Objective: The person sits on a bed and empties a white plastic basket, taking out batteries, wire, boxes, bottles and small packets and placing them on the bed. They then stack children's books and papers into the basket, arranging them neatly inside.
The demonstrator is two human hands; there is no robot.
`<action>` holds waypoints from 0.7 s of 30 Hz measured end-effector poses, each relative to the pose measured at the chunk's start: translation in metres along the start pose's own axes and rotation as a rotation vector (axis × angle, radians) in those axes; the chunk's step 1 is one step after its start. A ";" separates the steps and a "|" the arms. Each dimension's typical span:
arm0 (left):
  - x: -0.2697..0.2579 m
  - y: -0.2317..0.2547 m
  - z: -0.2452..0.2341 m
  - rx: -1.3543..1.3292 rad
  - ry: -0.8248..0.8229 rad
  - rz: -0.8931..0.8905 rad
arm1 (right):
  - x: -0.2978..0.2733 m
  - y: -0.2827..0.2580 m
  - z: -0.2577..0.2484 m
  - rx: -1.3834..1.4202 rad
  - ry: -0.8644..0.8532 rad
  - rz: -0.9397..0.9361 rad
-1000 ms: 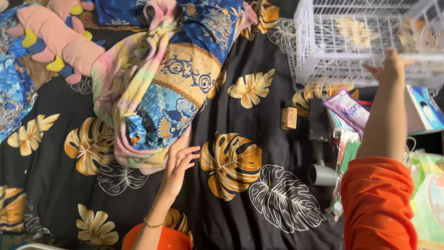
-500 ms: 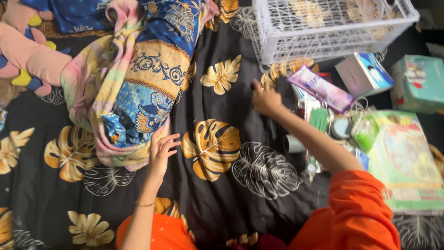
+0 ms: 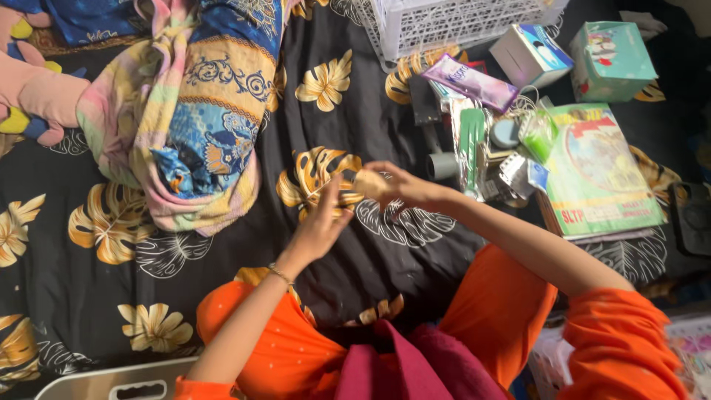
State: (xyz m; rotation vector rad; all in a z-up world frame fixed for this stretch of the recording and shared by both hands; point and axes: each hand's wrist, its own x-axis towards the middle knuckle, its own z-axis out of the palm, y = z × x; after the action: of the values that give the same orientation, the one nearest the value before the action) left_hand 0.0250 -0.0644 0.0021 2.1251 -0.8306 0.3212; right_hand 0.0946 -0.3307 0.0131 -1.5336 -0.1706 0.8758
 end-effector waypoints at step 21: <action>-0.009 0.041 0.049 0.021 -0.165 -0.273 | -0.128 -0.003 0.041 -0.933 0.037 -0.368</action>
State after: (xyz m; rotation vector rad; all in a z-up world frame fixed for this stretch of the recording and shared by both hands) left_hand -0.0119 -0.1167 -0.0089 2.2733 -0.6184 0.0121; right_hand -0.0180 -0.3725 0.0732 -2.2662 -0.9014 0.4690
